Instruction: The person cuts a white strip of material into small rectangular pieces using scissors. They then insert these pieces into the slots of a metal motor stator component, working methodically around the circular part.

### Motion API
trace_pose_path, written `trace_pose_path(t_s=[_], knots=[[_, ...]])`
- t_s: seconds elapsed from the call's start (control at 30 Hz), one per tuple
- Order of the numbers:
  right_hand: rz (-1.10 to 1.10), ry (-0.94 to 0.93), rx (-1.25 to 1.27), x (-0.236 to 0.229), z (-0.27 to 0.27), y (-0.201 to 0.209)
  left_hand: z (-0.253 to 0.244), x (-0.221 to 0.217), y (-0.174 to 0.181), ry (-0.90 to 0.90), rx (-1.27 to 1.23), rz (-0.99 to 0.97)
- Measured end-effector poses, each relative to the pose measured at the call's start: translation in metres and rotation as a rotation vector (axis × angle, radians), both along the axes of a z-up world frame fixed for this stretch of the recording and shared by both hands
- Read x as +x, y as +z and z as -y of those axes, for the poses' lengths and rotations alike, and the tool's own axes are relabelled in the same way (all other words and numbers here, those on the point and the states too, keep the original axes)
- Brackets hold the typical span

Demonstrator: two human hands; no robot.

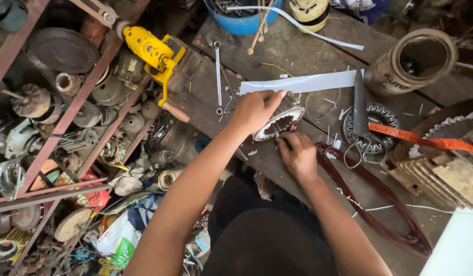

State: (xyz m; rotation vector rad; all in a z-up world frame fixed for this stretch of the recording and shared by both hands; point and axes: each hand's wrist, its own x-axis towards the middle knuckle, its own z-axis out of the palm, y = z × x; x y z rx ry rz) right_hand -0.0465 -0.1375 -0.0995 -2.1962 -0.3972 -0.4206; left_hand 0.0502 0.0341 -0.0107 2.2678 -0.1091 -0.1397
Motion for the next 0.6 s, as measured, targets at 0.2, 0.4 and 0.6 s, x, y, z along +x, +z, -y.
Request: trace_pose_path(t_s=[0.2,0.4,0.6], knots=[[-0.169,-0.076,-0.021,0.003,-0.016,0.005,-0.004,0.007,0.004,-0.06,0.075,-0.059],[-0.279,-0.103,-0.16,0.006,-0.013,0.014,0.001,-0.001,-0.001,-0.037,-0.034,-0.01],[-0.145,-0.14,0.097,-0.007,-0.02,0.003,0.003,0.0,0.006,0.012,0.078,-0.145]])
